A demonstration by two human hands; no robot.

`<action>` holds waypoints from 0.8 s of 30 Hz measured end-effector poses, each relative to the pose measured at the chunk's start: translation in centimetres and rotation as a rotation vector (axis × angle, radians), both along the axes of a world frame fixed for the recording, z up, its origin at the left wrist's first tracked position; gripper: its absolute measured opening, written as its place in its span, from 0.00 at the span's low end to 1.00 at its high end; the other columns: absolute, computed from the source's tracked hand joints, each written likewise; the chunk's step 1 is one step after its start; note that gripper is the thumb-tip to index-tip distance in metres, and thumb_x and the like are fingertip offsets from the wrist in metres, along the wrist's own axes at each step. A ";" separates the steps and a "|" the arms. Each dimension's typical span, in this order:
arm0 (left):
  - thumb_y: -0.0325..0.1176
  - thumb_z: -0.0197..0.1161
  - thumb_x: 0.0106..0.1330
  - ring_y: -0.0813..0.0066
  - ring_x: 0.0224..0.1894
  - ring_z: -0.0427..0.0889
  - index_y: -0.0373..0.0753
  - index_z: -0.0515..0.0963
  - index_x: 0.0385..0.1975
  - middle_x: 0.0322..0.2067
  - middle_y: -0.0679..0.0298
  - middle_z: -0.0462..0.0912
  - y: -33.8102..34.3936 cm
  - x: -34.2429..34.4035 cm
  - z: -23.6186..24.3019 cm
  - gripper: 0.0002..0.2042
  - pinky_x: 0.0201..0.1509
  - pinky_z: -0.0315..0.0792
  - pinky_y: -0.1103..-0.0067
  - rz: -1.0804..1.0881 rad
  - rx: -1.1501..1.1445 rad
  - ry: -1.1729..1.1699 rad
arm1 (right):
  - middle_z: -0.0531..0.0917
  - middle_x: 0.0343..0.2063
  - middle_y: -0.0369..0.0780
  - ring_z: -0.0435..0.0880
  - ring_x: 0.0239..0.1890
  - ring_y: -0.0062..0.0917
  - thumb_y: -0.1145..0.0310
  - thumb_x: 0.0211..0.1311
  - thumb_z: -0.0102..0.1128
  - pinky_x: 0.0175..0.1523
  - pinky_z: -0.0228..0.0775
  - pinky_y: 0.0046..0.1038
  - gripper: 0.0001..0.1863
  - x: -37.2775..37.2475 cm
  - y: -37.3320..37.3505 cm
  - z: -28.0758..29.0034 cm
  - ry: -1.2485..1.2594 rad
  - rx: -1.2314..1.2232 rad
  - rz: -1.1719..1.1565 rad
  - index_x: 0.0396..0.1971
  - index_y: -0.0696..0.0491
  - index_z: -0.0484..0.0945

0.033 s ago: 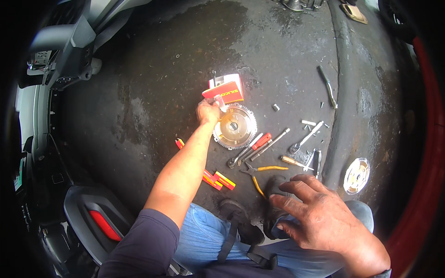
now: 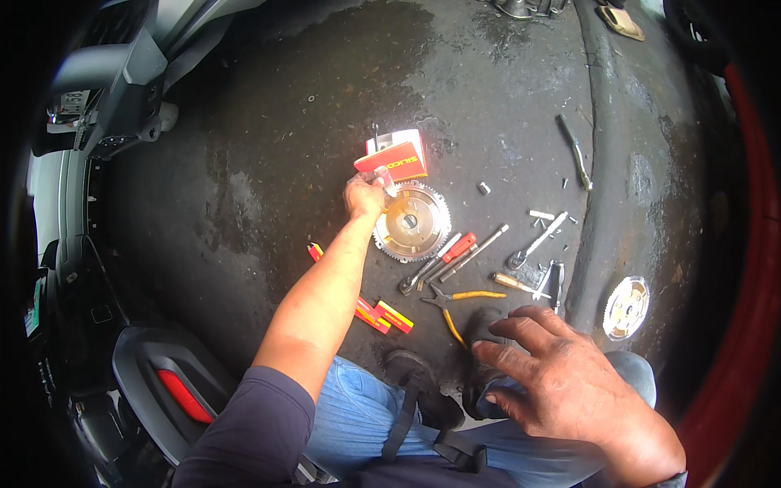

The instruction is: Inspecting and cleaning components of a clutch assembly, including the pressure plate and friction disc.

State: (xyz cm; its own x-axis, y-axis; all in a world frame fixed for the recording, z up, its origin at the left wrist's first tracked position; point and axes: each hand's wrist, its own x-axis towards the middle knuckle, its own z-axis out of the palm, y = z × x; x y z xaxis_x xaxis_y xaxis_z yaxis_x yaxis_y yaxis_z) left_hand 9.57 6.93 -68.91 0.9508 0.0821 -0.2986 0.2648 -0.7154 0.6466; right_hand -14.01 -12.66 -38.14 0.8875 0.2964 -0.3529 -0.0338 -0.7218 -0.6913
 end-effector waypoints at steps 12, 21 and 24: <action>0.32 0.66 0.57 0.67 0.36 0.84 0.37 0.81 0.39 0.34 0.56 0.85 0.6 0.3 0.2 0.11 0.42 0.75 0.74 0.013 0.045 0.060 | 0.78 0.45 0.44 0.75 0.51 0.41 0.67 0.43 0.70 0.51 0.74 0.36 0.25 0.0 -0.2 0.0 0.008 0.004 0.025 0.46 0.50 0.78; 0.34 0.67 0.56 0.65 0.38 0.84 0.37 0.81 0.40 0.34 0.55 0.85 0.3 0.2 0.1 0.13 0.43 0.75 0.73 0.020 0.064 0.089 | 0.78 0.45 0.44 0.74 0.52 0.40 0.66 0.45 0.69 0.52 0.73 0.36 0.21 0.3 -0.3 0.1 0.047 -0.021 0.056 0.44 0.50 0.79; 0.34 0.67 0.56 0.65 0.37 0.84 0.37 0.81 0.38 0.34 0.55 0.85 0.7 0.2 -0.1 0.12 0.43 0.75 0.73 0.033 0.055 0.091 | 0.78 0.45 0.44 0.74 0.52 0.40 0.65 0.46 0.69 0.53 0.72 0.36 0.20 0.3 -0.3 0.2 0.047 -0.011 0.063 0.42 0.51 0.80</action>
State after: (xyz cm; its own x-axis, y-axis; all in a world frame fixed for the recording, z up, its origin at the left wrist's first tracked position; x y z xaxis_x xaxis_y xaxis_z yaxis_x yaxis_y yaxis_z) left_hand 9.80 7.66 -69.02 0.9165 0.1318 -0.3776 0.3447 -0.7391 0.5787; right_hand -13.70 -12.96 -37.94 0.8496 0.3473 -0.3969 -0.0201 -0.7308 -0.6823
